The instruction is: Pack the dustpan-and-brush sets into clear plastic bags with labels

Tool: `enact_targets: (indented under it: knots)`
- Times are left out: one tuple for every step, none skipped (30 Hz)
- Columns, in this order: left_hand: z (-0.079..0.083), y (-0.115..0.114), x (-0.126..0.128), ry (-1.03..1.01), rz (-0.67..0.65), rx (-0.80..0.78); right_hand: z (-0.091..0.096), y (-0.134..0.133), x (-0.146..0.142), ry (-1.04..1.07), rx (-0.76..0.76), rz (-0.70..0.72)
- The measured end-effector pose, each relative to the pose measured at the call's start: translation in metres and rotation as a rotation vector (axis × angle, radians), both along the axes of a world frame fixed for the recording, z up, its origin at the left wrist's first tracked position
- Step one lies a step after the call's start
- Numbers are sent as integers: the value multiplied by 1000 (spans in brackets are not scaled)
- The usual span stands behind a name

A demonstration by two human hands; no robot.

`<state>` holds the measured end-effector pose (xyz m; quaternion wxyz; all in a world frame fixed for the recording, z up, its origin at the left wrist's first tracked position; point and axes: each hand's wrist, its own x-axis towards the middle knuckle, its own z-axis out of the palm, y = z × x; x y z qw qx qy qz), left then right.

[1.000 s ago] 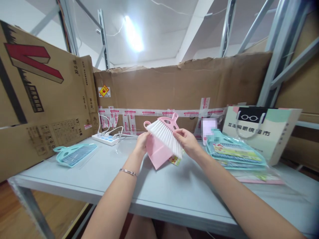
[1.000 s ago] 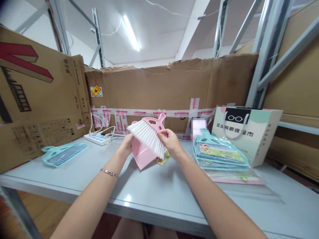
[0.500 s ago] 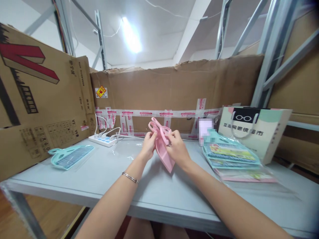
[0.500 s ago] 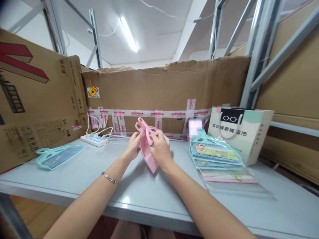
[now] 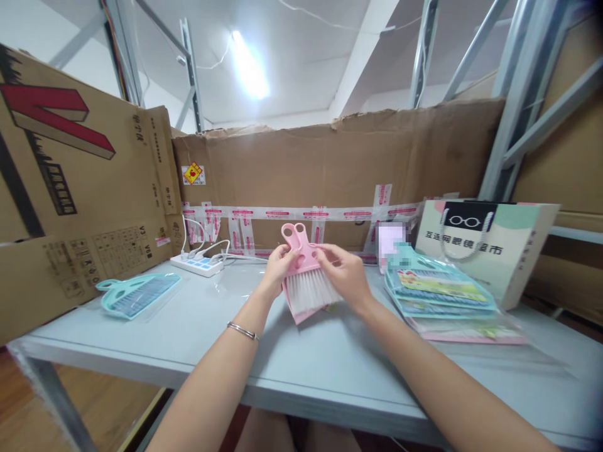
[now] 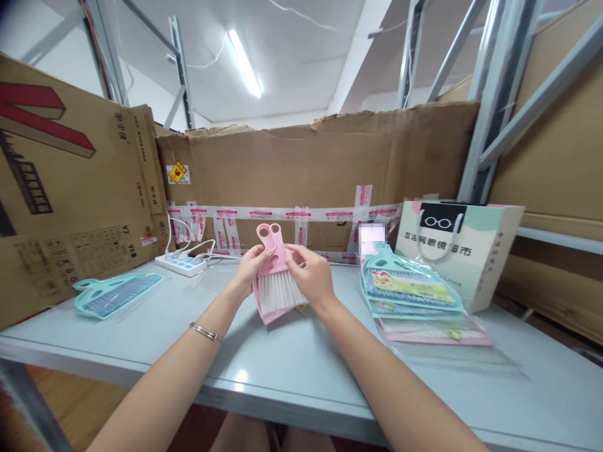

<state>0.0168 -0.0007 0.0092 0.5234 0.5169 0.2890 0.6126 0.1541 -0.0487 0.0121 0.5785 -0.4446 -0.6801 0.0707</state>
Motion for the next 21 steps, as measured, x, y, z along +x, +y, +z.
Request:
enact_targets:
  knots:
    - [1, -1, 0, 15, -41, -13, 3, 4, 6, 57, -3, -16]
    - [1, -3, 0, 36, -78, -25, 4, 8, 12, 92, -21, -25]
    - [1, -4, 0, 61, -111, -35, 6, 13, 17, 111, -52, -36]
    - [1, -5, 0, 88, -142, -41, 7, 17, 22, 124, -93, -44]
    - [1, -6, 0, 112, -174, -42, 7, 21, 26, 137, -148, -26]
    - [1, -7, 0, 132, -209, -37, 7, 23, 29, 158, -211, 24]
    - [1, -7, -1, 149, -245, -32, 8, 25, 32, 181, -281, 103]
    - [0, -7, -1, 164, -281, -30, 8, 25, 35, 196, -354, 202]
    - [0, -7, -2, 178, -312, -32, 7, 25, 36, 199, -422, 302]
    - [-1, -7, -2, 193, -334, -37, 7, 24, 38, 192, -475, 380]
    - [-2, -7, -2, 209, -350, -45, 6, 23, 38, 181, -510, 425]
    - [-3, -7, -1, 224, -356, -53, 5, 22, 38, 175, -532, 440]
    - [-4, -7, 0, 236, -351, -55, 4, 22, 38, 182, -545, 440]
    - [-4, -7, 1, 254, -328, -42, 2, 22, 37, 199, -554, 440]
    - [-5, -7, 2, 285, -286, -14, 0, 23, 37, 222, -563, 441]
    - [-5, -8, 3, 332, -229, 26, -1, 24, 35, 247, -572, 441]
    - [-5, -8, 4, 394, -170, 73, -2, 25, 34, 269, -583, 438]
    - [-5, -8, 4, 463, -121, 117, -3, 25, 34, 285, -596, 435]
    - [-5, -8, 4, 528, -88, 152, -4, 26, 33, 295, -612, 435]
    - [-4, -9, 4, 579, -74, 177, -4, 26, 33, 300, -627, 436]
    - [-3, -9, 4, 609, -78, 196, -3, 25, 33, 304, -641, 437]
